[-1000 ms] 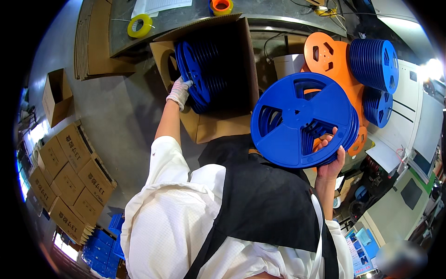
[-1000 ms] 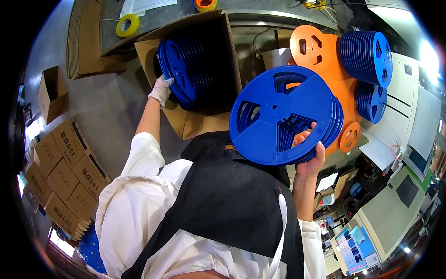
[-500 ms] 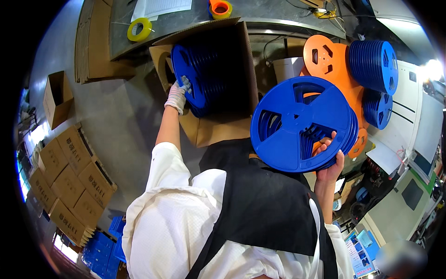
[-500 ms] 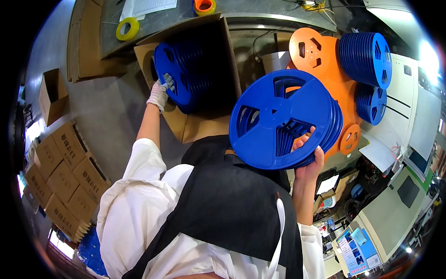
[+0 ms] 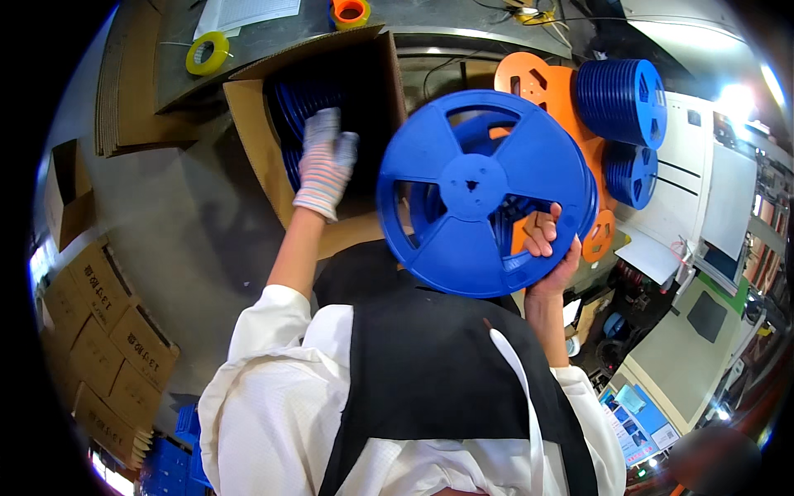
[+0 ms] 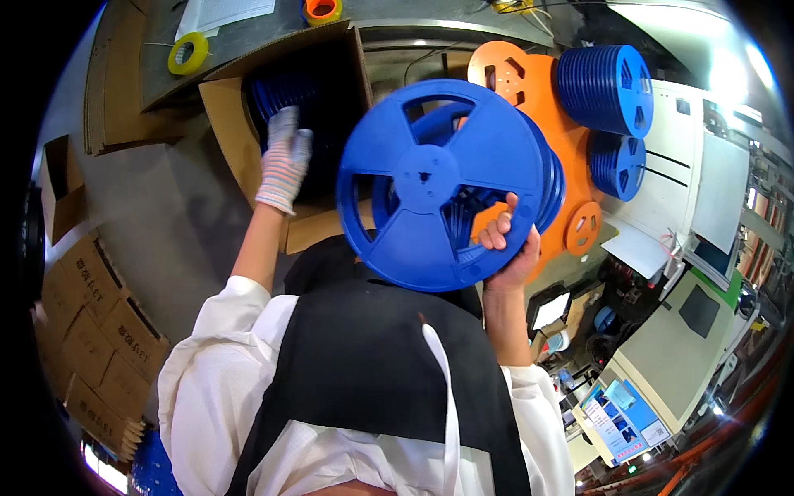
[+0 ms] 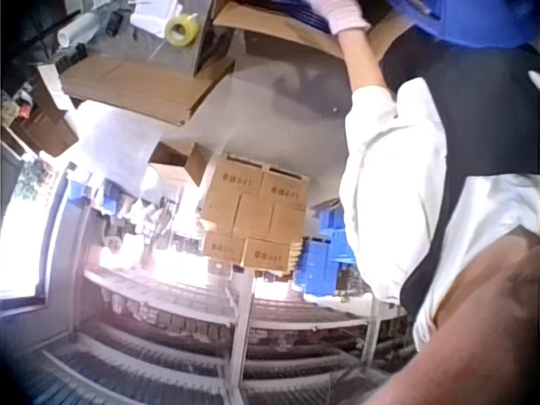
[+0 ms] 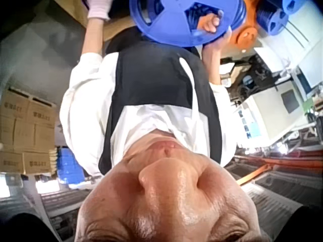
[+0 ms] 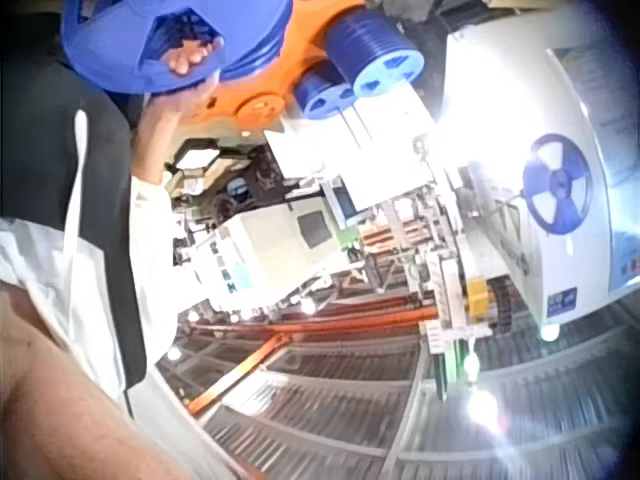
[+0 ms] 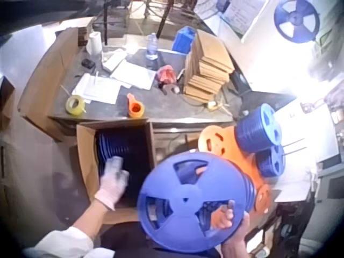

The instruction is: The person places multiple blue plastic spools into a cardboard box, stacking them vertically. They then close the box flaps and seal the package using a handheld tape dispenser.

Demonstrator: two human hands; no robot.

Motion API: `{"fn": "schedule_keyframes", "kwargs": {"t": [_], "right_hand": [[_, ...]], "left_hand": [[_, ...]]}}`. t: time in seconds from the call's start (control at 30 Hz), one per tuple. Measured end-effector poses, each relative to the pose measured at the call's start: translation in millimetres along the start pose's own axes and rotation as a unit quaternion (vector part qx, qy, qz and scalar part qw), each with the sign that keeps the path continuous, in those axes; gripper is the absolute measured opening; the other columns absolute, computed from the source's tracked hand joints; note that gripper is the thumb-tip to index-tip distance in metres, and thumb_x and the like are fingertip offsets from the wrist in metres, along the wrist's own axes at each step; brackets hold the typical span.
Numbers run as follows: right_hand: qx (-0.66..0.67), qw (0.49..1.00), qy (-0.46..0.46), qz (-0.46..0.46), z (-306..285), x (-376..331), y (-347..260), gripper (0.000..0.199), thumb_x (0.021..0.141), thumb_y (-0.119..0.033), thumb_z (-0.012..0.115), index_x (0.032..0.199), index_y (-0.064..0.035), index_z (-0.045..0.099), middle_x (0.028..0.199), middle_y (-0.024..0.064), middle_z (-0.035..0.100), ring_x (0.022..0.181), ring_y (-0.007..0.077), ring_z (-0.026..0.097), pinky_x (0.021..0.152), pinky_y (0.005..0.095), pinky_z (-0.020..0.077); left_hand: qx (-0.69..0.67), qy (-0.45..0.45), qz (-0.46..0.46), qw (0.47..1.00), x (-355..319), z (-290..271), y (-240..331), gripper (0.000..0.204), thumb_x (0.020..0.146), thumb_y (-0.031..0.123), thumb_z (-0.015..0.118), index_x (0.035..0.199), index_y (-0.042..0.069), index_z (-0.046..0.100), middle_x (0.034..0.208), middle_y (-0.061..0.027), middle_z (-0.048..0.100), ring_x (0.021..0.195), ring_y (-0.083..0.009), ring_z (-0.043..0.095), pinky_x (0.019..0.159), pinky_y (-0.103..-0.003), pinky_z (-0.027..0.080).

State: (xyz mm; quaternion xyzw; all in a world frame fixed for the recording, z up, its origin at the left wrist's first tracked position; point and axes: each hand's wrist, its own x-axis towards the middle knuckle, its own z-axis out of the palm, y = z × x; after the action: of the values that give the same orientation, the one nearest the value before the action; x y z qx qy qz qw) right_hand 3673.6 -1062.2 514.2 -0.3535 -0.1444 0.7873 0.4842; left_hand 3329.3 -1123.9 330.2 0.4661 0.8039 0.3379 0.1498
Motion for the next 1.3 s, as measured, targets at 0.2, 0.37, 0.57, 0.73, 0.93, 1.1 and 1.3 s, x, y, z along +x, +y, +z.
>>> {"fn": "schedule_keyframes", "kwargs": {"t": [0.2, 0.37, 0.57, 0.73, 0.93, 1.1, 1.3], "right_hand": [[0.112, 0.981, -0.121, 0.100, 24.8, -1.7, 23.2, 0.055, 0.094, -0.034, 0.052, 0.132, 0.0038, 0.040, 0.076, 0.0042, 0.050, 0.055, 0.0090, 0.042, 0.053, 0.0240, 0.0374], [0.067, 0.982, -0.148, 0.094, 34.3, -15.6, 31.9, 0.060, 0.094, -0.040, 0.053, 0.134, 0.0026, 0.037, 0.075, 0.0028, 0.048, 0.055, 0.0084, 0.040, 0.050, 0.0236, 0.0353], [0.114, 0.977, -0.147, 0.103, 47.4, 1.2, 30.3, 0.063, 0.092, -0.043, 0.055, 0.134, 0.0020, 0.040, 0.077, 0.0018, 0.047, 0.058, 0.0085, 0.040, 0.055, 0.0232, 0.0359], [-0.010, 0.978, -0.192, 0.077, 81.8, 2.1, 46.9, 0.065, 0.090, -0.042, 0.058, 0.134, 0.0022, 0.039, 0.077, 0.0021, 0.047, 0.062, 0.0093, 0.043, 0.058, 0.0247, 0.0373], [-0.291, 0.917, -0.237, 0.135, 129.7, -26.0, 81.0, 0.068, 0.086, -0.039, 0.061, 0.133, 0.0047, 0.038, 0.114, 0.0187, 0.061, 0.097, 0.0273, 0.064, 0.085, 0.0391, 0.0510], [-0.332, 0.932, -0.116, 0.091, 138.2, -31.5, 77.1, 0.043, 0.094, -0.021, 0.050, 0.128, 0.0049, 0.044, 0.114, 0.0200, 0.061, 0.093, 0.0273, 0.065, 0.082, 0.0377, 0.0527], [-0.303, 0.951, -0.038, 0.049, 128.2, -21.5, 76.8, 0.039, 0.096, -0.021, 0.047, 0.127, 0.0035, 0.046, 0.106, 0.0181, 0.062, 0.087, 0.0258, 0.066, 0.077, 0.0371, 0.0546]], "left_hand": [[-0.093, -0.195, 0.232, 0.948, -37.0, -29.4, 207.6, 0.064, 0.084, 0.034, 0.054, 0.137, 0.002, 0.039, 0.142, -0.0230, 0.037, 0.134, -0.0370, 0.033, 0.113, -0.044, 0.021], [-0.092, -0.231, -0.071, 0.966, -58.0, -4.7, 66.3, 0.063, 0.087, 0.036, 0.050, 0.136, -0.002, 0.039, 0.141, -0.0241, 0.038, 0.133, -0.0381, 0.033, 0.112, -0.045, 0.023], [-0.010, -0.144, 0.132, 0.981, -96.3, -56.7, 86.9, 0.055, 0.087, 0.030, 0.051, 0.133, 0.000, 0.045, 0.140, -0.0237, 0.040, 0.133, -0.0387, 0.033, 0.111, -0.045, 0.024], [-0.049, -0.086, -0.037, 0.994, -85.5, -75.9, 106.5, 0.050, 0.090, 0.039, 0.053, 0.123, 0.001, 0.055, 0.111, -0.0237, 0.061, 0.103, -0.0376, 0.059, 0.092, -0.042, 0.045], [-0.335, -0.203, -0.225, 0.892, -67.8, -62.7, 113.1, 0.099, 0.074, 0.039, 0.075, 0.147, 0.004, 0.018, 0.131, -0.0238, 0.050, 0.121, -0.0318, 0.051, 0.100, -0.036, 0.041], [-0.785, -0.098, -0.272, 0.548, -90.3, -137.7, 85.4, 0.060, 0.079, 0.021, 0.075, 0.131, 0.010, 0.047, 0.111, -0.0112, 0.062, 0.105, -0.0242, 0.060, 0.095, -0.037, 0.049], [-0.947, -0.150, -0.133, 0.252, -120.8, -147.6, 40.5, 0.077, 0.081, 0.039, 0.070, 0.139, 0.001, 0.035, 0.127, -0.0193, 0.051, 0.117, -0.0319, 0.054, 0.104, -0.049, 0.041]]}}
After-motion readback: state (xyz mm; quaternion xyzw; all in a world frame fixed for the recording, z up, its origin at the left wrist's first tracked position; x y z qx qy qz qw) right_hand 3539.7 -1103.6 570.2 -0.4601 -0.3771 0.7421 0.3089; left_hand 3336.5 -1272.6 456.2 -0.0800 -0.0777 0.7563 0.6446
